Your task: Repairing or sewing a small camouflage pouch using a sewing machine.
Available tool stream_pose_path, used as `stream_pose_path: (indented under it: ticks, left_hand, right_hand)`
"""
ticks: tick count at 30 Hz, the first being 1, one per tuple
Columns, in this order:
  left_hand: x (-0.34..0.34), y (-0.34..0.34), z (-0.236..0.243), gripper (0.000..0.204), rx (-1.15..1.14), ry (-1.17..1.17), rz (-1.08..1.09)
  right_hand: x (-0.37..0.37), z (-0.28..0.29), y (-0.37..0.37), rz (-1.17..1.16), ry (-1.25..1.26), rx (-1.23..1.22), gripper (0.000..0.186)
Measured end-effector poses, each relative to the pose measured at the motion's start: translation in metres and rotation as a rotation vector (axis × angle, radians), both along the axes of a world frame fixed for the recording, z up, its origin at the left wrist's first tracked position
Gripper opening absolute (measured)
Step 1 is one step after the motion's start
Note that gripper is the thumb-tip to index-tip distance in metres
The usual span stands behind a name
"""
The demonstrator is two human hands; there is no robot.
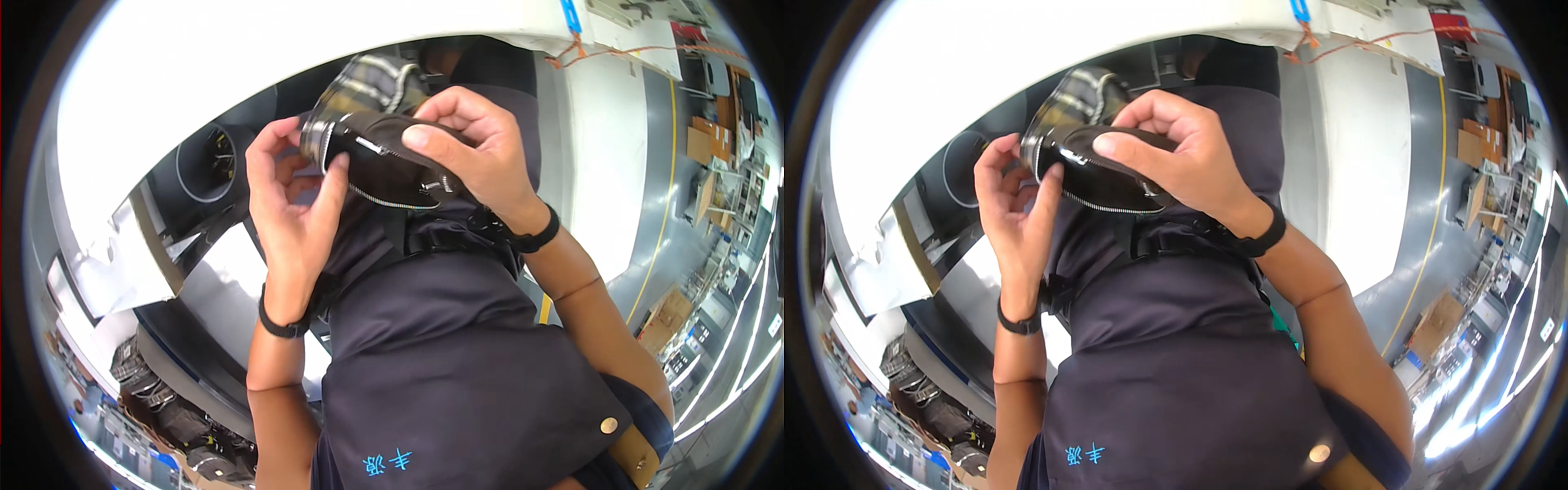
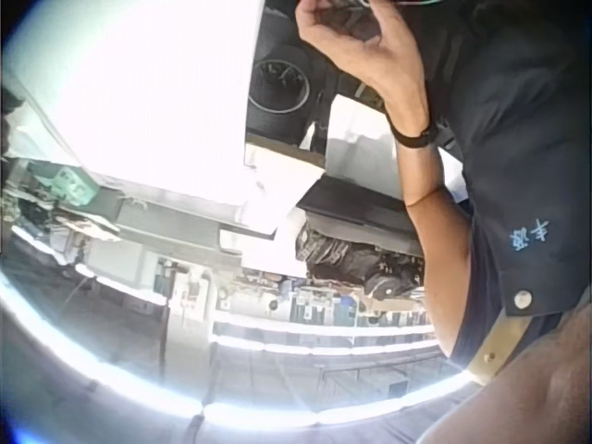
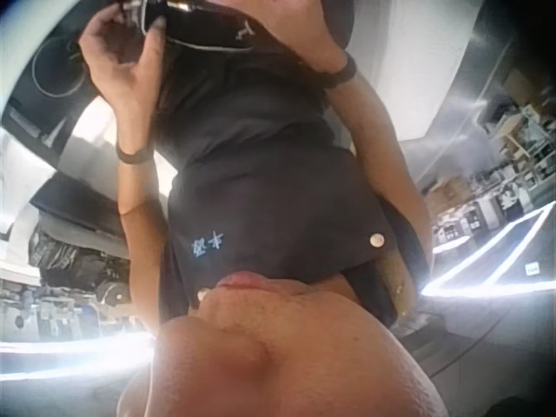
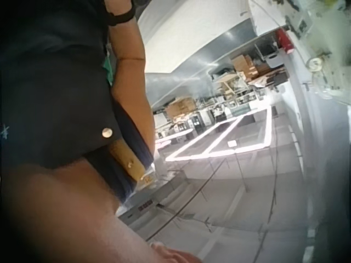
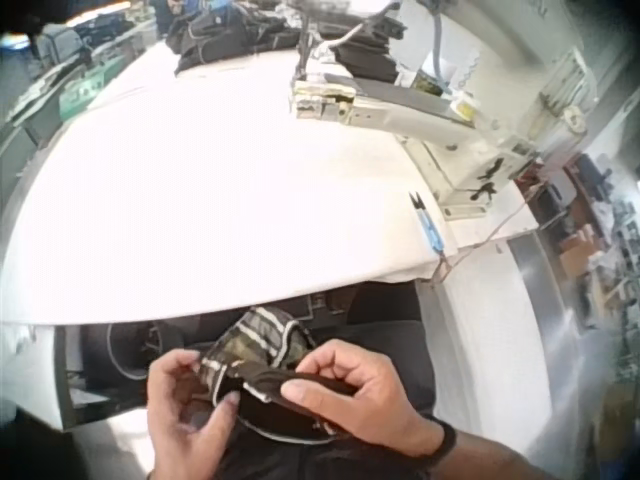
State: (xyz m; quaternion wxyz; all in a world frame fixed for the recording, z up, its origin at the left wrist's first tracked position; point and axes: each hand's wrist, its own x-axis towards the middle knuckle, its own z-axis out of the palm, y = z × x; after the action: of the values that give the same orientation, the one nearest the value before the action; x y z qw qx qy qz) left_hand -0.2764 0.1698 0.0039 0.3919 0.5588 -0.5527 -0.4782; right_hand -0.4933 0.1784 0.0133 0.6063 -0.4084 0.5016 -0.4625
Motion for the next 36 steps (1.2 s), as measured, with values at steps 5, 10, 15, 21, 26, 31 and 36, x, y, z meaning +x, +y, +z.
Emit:
stream_pose_path:
  ticks: [5,10,15,21,26,31,36]
  left_hand:
    - [-0.009,-0.007,-0.009,0.058,-0.123,-0.115,0.001]
    - [-0.018,0.005,-0.007,0.051,0.184,0.065,-0.162]
    - [0.007,0.018,-0.002,0.037,0.333,0.023,-0.348]
    - [0.041,0.021,-0.004,0.028,0.663,0.180,-0.230]
    - [0.061,0.013,-0.004,0.027,0.412,0.130,-0.066]
    - [0.061,0.007,-0.001,0.020,0.247,0.129,0.039]
    - [0.050,-0.001,0.000,0.016,0.159,0.179,0.063]
  right_hand:
    - [0.010,0.004,-0.003,-0.107,-0.052,0.005,0.018]
    - [0.021,0.006,-0.004,-0.279,-0.284,0.003,0.017]
    - [0.035,0.014,0.001,-0.270,-0.393,0.027,0.019]
    - [0.029,0.024,0.006,-0.049,-0.352,0.092,0.019]
    - [0.019,0.029,0.014,0.021,-0.246,0.069,0.017]
    - [0.004,0.028,0.025,0.058,-0.179,0.165,0.017]
    - [-0.001,0.022,0.030,0.063,-0.136,0.105,0.020]
